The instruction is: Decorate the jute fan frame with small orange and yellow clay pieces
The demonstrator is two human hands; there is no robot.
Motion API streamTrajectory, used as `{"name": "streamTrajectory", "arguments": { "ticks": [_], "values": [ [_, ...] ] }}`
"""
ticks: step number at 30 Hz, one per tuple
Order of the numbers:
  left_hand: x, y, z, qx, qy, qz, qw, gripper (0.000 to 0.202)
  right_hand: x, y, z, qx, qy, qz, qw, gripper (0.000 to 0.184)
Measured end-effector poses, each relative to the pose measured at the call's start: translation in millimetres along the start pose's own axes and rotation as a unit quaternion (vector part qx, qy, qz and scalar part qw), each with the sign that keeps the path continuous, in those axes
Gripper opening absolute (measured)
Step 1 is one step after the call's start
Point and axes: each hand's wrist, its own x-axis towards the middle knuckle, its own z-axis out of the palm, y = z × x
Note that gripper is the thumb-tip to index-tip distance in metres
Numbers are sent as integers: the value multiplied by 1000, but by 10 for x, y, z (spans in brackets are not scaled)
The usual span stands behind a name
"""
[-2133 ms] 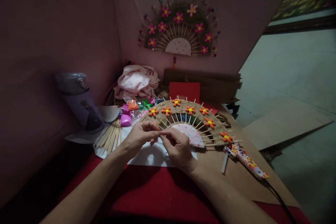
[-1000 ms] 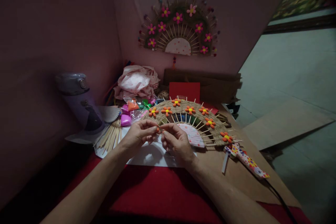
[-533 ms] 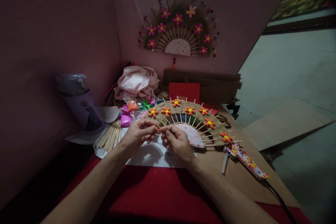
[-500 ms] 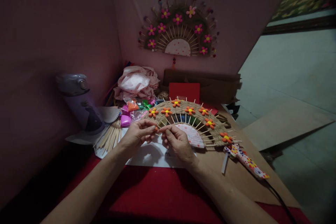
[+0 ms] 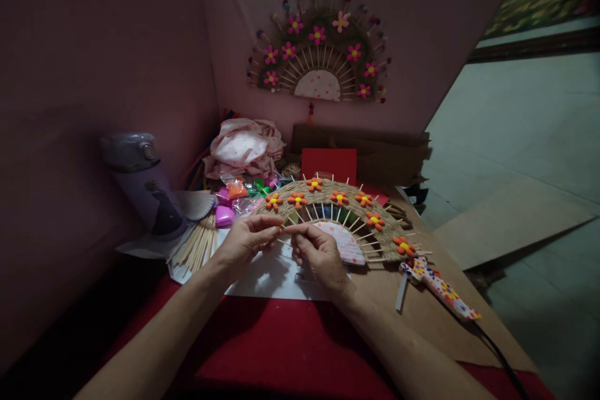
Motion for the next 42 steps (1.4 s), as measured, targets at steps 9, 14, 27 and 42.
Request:
{"name": "streamTrajectory", "arguments": {
  "ticks": [9,14,27,42],
  "values": [
    [-5,-12,5,14,-22,5,1000,24,0,-1,14,52,15,55,997,29],
    [-10,5,13,14,-35,11,999,26,1,-6,12,58,29,57,996,22],
    [-38,5,32,-3,-46,-12,999,26,-20,-6,-13,-100,48,20,994,26],
    [-51,2,46,-11,-73,-23,997,24,-131,-80,72,-315,73,-117,939,14]
  ]
}}
